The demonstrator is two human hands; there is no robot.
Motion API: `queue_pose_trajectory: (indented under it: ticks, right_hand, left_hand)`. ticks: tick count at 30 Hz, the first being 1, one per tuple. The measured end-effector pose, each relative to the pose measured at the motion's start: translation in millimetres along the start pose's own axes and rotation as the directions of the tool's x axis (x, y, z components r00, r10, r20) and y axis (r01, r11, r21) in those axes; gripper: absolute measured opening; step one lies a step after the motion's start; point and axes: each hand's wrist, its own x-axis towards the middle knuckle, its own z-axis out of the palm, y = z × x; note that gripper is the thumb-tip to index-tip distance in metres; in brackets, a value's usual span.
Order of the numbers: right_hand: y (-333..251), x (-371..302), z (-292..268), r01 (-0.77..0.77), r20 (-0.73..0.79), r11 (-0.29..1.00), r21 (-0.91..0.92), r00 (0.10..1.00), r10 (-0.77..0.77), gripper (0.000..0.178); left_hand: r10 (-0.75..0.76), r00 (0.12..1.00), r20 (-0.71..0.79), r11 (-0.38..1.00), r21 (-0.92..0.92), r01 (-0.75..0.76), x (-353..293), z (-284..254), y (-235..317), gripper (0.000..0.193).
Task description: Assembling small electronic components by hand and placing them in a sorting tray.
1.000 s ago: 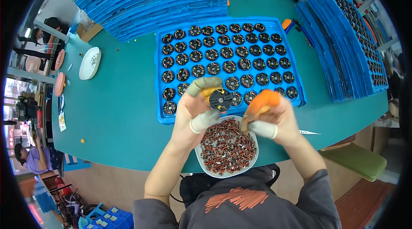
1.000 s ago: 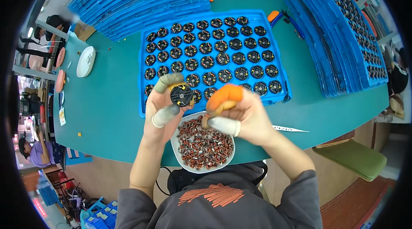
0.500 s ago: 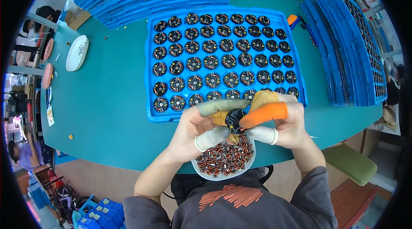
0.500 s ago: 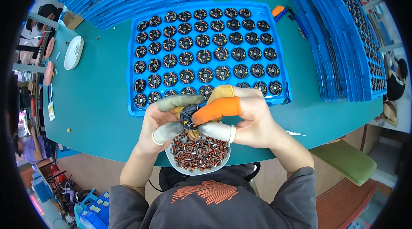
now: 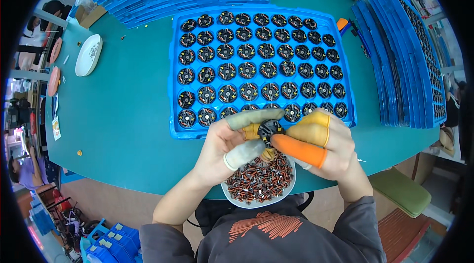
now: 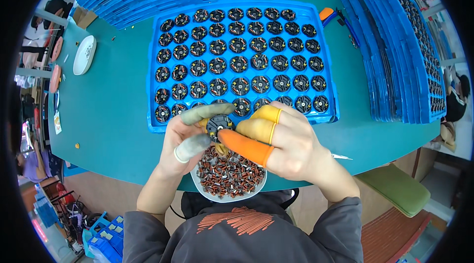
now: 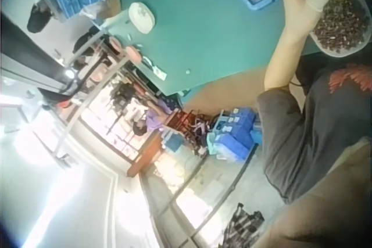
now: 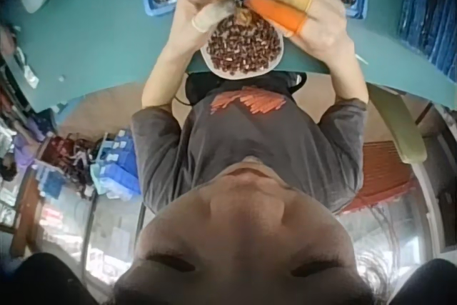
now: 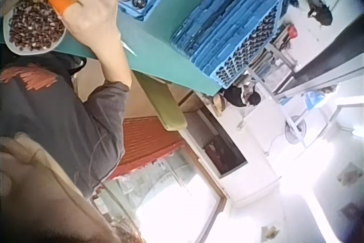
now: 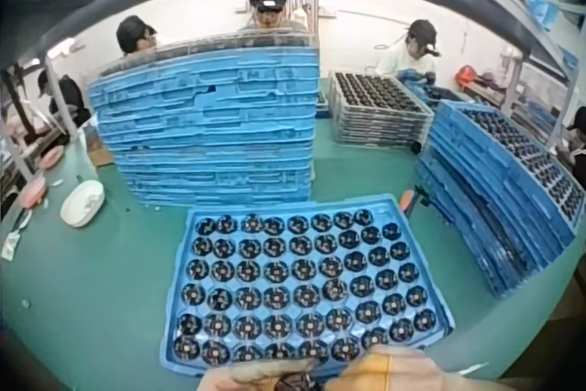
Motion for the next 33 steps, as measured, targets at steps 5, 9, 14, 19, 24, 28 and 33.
queue_pose_trajectory:
  ticks: [5,9,14,19,24,28,33]
  right_hand:
    - [-4.7,-1.7,6.9,0.002,-0.034,0.998,-0.058,0.999,-0.004,0.028]
    - [-6.9,-3.5,9.8,-0.220,-0.068,0.963,0.157,0.970,0.233,0.023]
    - [-6.1,-5.5,6.7,-0.436,0.135,0.826,0.357,0.899,0.416,0.023]
    - [-6.5,-9.0,11.2,-0.560,0.205,0.603,0.569,0.806,0.555,0.029]
    - [-9.1,-9.5,15.0,-0.558,0.256,0.542,0.628,0.806,0.534,0.031]
    - [-8.2,-6.4,19.5,-0.517,0.201,0.473,0.713,0.798,0.569,0.024]
    - [-6.1,-5.5,15.5,-0.532,0.276,0.485,0.694,0.819,0.504,0.029]
  left_hand:
    - [0.035,0.998,-0.050,0.989,0.145,-0.028,-1.9,7.4,1.6,0.046]
    - [0.201,0.977,-0.066,0.951,0.254,-0.178,-1.1,5.8,-8.7,0.041]
    - [0.247,0.968,-0.050,0.921,0.322,-0.218,-1.8,9.6,-9.0,0.040]
    - [0.263,0.959,-0.104,0.926,0.305,-0.221,-4.1,17.7,-8.2,0.040]
    - [0.318,0.945,-0.079,0.872,0.416,-0.258,-4.7,16.3,-7.8,0.037]
    - [0.394,0.919,-0.018,0.822,0.455,-0.343,-3.2,16.1,-15.5,0.037]
    - [0.417,0.900,-0.130,0.862,0.370,-0.346,-6.1,13.1,-20.4,0.037]
